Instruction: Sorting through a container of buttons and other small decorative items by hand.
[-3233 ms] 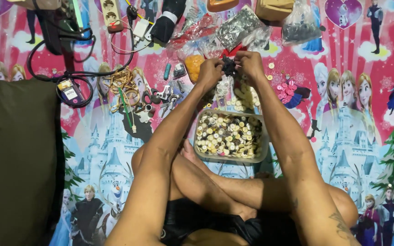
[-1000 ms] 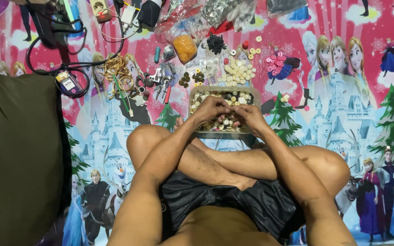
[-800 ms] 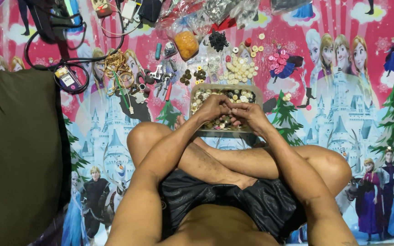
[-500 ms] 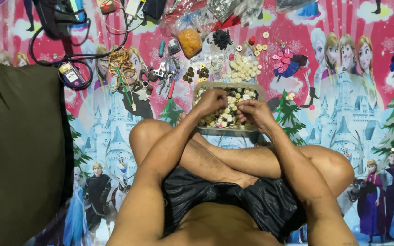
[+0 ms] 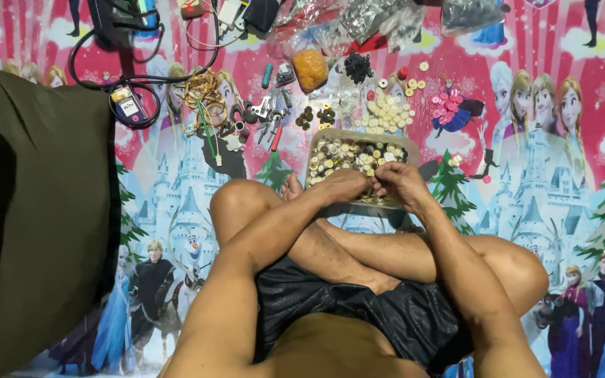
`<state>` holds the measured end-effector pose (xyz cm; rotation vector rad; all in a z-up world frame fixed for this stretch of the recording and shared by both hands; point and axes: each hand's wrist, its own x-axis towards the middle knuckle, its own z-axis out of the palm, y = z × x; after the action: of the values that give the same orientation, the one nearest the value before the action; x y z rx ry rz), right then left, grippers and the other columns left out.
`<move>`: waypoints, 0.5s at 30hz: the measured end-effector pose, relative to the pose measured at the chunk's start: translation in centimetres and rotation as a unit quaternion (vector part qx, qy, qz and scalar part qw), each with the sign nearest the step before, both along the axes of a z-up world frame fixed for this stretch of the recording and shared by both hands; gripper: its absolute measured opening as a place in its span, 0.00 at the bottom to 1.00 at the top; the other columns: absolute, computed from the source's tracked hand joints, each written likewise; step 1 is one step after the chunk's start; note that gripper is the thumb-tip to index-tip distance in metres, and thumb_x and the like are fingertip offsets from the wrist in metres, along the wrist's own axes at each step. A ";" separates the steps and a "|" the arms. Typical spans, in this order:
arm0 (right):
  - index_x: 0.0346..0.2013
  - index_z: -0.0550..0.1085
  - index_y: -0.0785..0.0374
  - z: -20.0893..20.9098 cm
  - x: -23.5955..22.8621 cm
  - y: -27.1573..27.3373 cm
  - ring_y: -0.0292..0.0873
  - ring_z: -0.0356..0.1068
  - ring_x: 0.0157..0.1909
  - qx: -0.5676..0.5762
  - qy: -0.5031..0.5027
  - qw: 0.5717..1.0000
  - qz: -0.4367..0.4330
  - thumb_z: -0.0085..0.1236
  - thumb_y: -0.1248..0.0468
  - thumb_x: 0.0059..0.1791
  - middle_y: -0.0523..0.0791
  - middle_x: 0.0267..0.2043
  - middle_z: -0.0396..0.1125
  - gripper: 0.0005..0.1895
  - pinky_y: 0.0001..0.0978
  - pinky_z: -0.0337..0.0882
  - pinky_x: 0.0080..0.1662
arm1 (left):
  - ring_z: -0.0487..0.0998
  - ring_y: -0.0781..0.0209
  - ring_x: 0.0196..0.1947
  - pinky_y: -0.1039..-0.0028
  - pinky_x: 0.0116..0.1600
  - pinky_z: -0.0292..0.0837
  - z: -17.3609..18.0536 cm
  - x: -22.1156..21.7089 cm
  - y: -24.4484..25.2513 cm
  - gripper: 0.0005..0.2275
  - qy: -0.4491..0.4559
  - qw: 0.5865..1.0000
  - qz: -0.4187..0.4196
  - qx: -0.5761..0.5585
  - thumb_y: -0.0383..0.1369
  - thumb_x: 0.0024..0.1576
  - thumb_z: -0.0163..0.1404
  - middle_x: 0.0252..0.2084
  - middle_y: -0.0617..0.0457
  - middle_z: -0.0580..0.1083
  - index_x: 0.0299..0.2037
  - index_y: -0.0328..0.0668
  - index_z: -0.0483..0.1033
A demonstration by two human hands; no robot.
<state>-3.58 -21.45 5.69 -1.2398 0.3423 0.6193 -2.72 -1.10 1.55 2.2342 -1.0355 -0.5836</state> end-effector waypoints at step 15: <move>0.46 0.73 0.79 0.3 -0.1 0.4 0.48 0.79 0.33 0.030 0.008 0.999 0.015 0.51 0.68 0.56 0.55 0.36 0.74 0.12 0.34 0.84 0.34 | 0.82 0.55 0.26 0.74 0.27 0.83 3.8 2.4 0.9 0.08 0.388 0.818 0.247 -0.345 0.14 0.50 0.57 0.28 0.38 0.76 0.39 0.22 0.78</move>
<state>-3.69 -21.05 5.99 -1.1855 0.3166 0.6613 -0.30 -0.17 5.37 1.3066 -0.1557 -0.6523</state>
